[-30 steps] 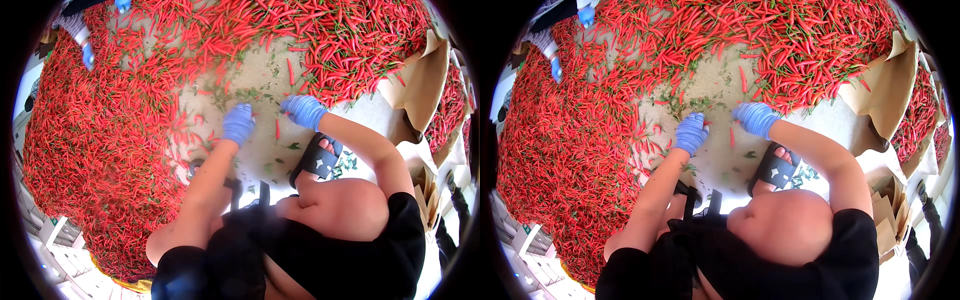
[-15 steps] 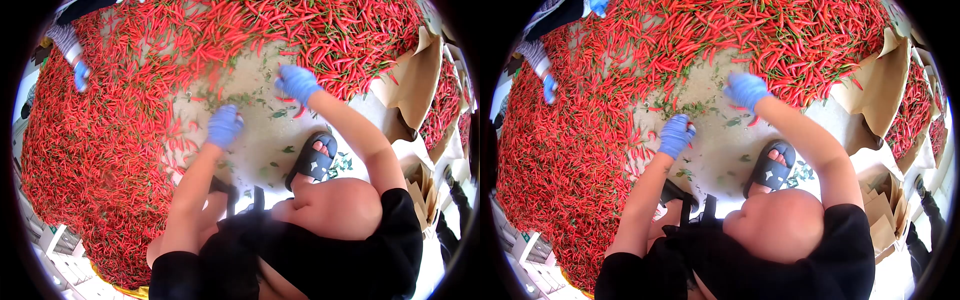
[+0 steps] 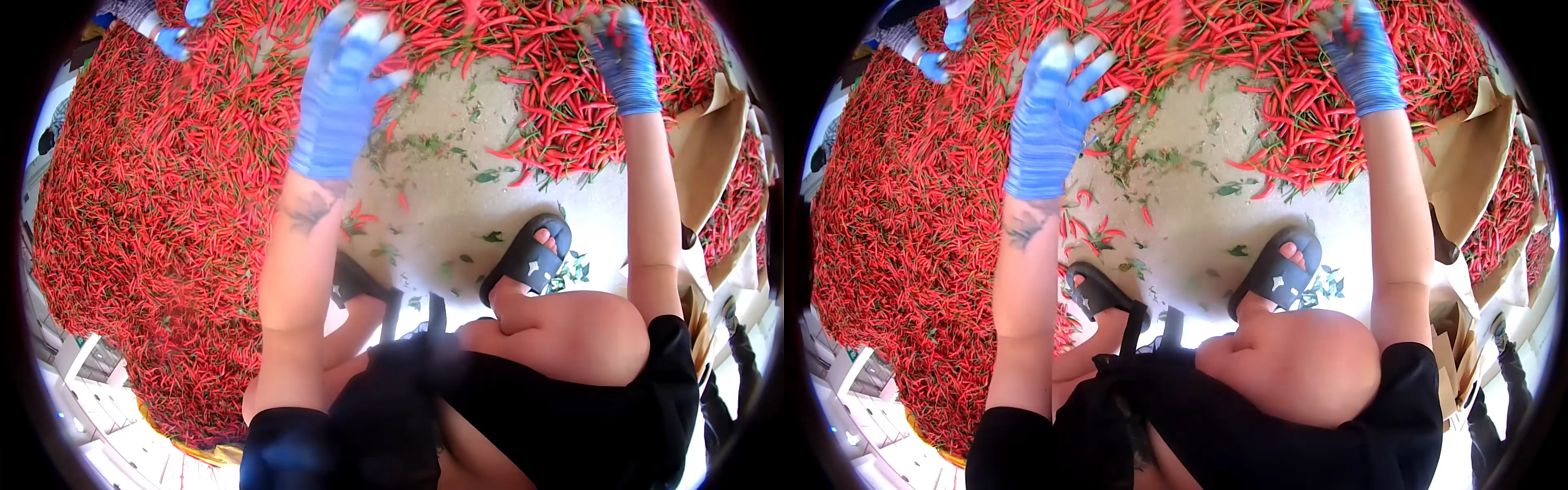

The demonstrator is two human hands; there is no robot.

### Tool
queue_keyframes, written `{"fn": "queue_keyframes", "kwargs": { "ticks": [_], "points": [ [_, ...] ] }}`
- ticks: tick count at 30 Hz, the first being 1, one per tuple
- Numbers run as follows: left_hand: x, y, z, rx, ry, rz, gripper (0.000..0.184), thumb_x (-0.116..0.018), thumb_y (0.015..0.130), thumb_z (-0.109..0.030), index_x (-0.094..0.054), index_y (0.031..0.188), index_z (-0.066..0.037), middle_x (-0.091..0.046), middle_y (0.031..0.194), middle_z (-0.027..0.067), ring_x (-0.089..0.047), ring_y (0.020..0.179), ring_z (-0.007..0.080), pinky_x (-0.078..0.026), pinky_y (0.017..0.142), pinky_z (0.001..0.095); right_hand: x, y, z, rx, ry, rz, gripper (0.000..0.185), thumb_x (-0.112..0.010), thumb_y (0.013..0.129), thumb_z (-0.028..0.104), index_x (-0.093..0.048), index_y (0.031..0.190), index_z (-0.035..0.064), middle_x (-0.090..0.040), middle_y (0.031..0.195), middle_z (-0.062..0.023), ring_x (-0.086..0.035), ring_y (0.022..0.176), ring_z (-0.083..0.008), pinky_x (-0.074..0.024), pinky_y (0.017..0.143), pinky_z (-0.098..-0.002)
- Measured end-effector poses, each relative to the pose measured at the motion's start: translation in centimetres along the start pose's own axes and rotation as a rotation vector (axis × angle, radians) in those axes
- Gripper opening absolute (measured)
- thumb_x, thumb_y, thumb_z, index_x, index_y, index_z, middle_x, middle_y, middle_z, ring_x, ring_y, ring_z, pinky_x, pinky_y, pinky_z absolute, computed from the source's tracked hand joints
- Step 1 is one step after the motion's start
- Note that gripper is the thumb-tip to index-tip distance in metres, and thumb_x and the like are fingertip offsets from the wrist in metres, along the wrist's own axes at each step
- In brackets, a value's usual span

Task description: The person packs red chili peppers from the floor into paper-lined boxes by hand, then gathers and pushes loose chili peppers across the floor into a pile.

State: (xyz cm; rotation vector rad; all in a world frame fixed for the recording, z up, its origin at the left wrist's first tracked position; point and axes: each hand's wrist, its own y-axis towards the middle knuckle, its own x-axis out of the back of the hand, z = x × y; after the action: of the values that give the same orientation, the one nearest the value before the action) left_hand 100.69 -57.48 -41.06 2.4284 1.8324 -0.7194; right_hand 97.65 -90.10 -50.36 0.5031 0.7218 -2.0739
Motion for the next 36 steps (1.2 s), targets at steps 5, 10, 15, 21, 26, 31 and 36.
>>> {"fn": "queue_keyframes", "kwargs": {
  "ticks": [5, 10, 15, 21, 26, 31, 36],
  "points": [
    [11.4, -8.1, 14.4, 0.030, 0.881, -0.246, 0.031, -0.069, 0.073, -0.016, -0.051, 0.095, -0.004, -0.052, 0.079, 0.0020, -0.054, 0.073, 0.0128, -0.046, 0.066, 0.0246, 1.5, -2.0, -1.7, 0.075, -0.238, -0.598, 0.043, -0.055, 0.082, 0.022, -0.044, 0.119, 0.0037, -0.041, 0.128, -0.0139, -0.038, 0.120, -0.0279, -0.0352, 0.094, -0.0426],
    [13.5, -14.9, 21.4, -0.012, 1.653, -0.101, 0.033, -0.070, 0.071, -0.017, -0.050, 0.094, -0.004, -0.053, 0.076, 0.0044, -0.053, 0.070, 0.0109, -0.045, 0.062, 0.0248, 1.3, -7.2, -8.5, -0.116, -0.189, -0.320, 0.017, -0.057, 0.082, 0.014, -0.056, 0.097, 0.0075, -0.057, 0.089, -0.0029, -0.055, 0.079, -0.0125, -0.0459, 0.066, -0.0264],
    [7.9, -13.7, 18.1, 0.547, 0.569, -0.379, 0.030, -0.065, 0.075, -0.013, -0.050, 0.099, -0.006, -0.057, 0.082, 0.0049, -0.056, 0.075, 0.0125, -0.045, 0.061, 0.0250, -0.1, -10.9, -11.1, -0.271, -0.314, -0.170, 0.010, -0.055, 0.084, 0.014, -0.057, 0.092, 0.0074, -0.058, 0.081, -0.0004, -0.054, 0.069, -0.0105, -0.0443, 0.063, -0.0228],
    [2.1, -7.0, 9.4, -0.069, -0.019, -0.203, 0.035, -0.062, 0.078, -0.007, -0.049, 0.111, -0.007, -0.058, 0.094, 0.0079, -0.058, 0.087, 0.0169, -0.047, 0.074, 0.0294, -0.1, -14.7, -13.3, -0.505, -0.648, 0.001, 0.011, -0.057, 0.082, 0.013, -0.056, 0.090, 0.0056, -0.057, 0.077, 0.0004, -0.052, 0.067, -0.0085, -0.0435, 0.063, -0.0227],
    [17.6, -11.2, 11.0, 0.592, 1.461, -0.066, 0.047, -0.066, 0.071, -0.022, -0.048, 0.110, -0.002, -0.052, 0.111, 0.0183, -0.057, 0.091, 0.0302, -0.048, 0.077, 0.0353, -0.3, -15.2, -13.3, -0.559, -0.680, 0.093, 0.015, -0.057, 0.082, 0.012, -0.055, 0.094, 0.0047, -0.055, 0.079, -0.0009, -0.052, 0.070, -0.0098, -0.0441, 0.066, -0.0243],
    [19.2, -15.8, 14.4, 0.291, 1.846, 0.192, 0.037, -0.056, 0.073, -0.022, -0.050, 0.105, -0.003, -0.054, 0.101, 0.0180, -0.058, 0.083, 0.0327, -0.048, 0.073, 0.0404, 1.5, -15.6, -14.7, -0.563, -0.740, 0.170, 0.017, -0.056, 0.083, 0.014, -0.056, 0.098, 0.0060, -0.059, 0.081, -0.0010, -0.053, 0.069, -0.0098, -0.0433, 0.064, -0.0237],
    [20.2, -15.7, 14.9, 0.334, 1.956, 0.372, 0.031, -0.049, 0.075, -0.016, -0.050, 0.103, -0.004, -0.053, 0.096, 0.0158, -0.058, 0.079, 0.0300, -0.048, 0.068, 0.0412, 1.3, -16.2, -15.2, -0.668, -0.730, 0.222, 0.017, -0.054, 0.082, 0.011, -0.056, 0.098, 0.0037, -0.055, 0.079, 0.0003, -0.048, 0.067, -0.0078, -0.0410, 0.063, -0.0225]
  ]
}}
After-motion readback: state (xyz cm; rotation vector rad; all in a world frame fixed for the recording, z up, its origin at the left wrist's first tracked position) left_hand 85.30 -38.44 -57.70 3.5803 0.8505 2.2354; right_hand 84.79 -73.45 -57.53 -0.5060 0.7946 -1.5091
